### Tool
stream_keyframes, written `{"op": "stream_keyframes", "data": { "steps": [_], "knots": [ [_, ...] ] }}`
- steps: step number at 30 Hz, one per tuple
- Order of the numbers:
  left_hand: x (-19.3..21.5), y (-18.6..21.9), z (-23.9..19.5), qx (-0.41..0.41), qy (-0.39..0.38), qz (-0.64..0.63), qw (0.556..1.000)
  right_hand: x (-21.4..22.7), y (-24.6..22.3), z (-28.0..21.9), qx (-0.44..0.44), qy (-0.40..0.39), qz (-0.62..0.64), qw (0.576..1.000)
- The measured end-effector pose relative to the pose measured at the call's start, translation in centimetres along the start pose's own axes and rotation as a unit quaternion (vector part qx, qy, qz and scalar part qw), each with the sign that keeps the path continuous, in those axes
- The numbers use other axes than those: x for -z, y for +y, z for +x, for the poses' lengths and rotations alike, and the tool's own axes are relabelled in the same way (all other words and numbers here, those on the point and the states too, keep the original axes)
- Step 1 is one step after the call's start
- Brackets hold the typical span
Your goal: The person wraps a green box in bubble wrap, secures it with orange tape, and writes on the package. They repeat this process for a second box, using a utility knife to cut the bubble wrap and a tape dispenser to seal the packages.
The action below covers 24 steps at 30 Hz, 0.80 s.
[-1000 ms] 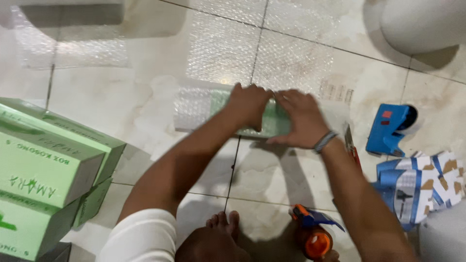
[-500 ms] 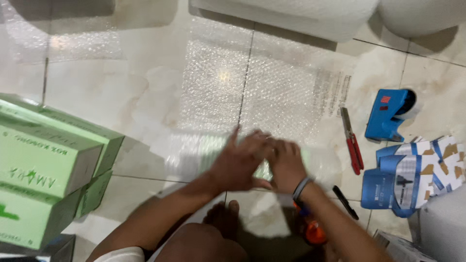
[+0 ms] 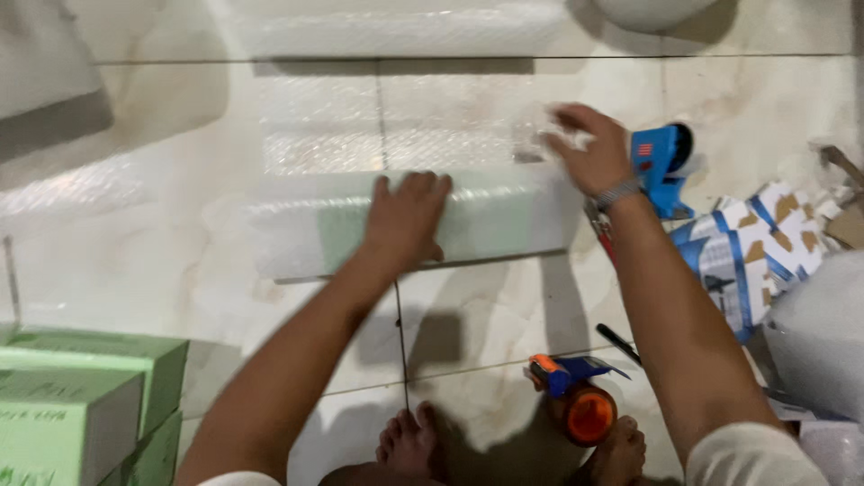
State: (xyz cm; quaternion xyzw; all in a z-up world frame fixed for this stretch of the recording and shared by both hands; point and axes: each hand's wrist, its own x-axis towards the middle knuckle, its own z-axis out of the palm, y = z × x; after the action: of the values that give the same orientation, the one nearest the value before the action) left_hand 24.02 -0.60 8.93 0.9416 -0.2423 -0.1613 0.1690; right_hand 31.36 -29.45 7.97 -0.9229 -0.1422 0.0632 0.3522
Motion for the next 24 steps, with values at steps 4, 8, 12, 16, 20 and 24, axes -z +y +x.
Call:
{"op": "stream_keyframes", "data": {
  "steps": [4,8,12,16,20,24],
  "knots": [
    [1.3,-2.5,4.1,0.073,-0.144,-0.054,0.985,0.3,8.0,-9.0,-0.195,0.045,-0.205,0.958],
    [2.2,-0.3,2.3,0.088,-0.218,-0.064,0.97,-2.7,7.5,-13.4,-0.336,-0.073,-0.262,0.902],
    [-0.9,3.2,-4.1,0.063,-0.235,-0.08,0.967,-2.7,10.2,-14.7,-0.293,-0.034,-0.235,0.926],
    [-0.8,5.3,-8.0,0.044,-0.168,-0.084,0.981,-0.3,2.7,-13.4,-0.081,0.107,-0.155,0.979],
    [3.3,-0.5,-10.9,0.06,0.05,-0.309,0.948,-0.5,-5.4,-10.6,0.048,0.041,-0.154,0.986],
    [-0.4,-11.8,-15.8,0.158,0.108,-0.107,0.976,-4.3,-13.8,-6.8,0.12,-0.096,-0.153,0.976]
  ]
}}
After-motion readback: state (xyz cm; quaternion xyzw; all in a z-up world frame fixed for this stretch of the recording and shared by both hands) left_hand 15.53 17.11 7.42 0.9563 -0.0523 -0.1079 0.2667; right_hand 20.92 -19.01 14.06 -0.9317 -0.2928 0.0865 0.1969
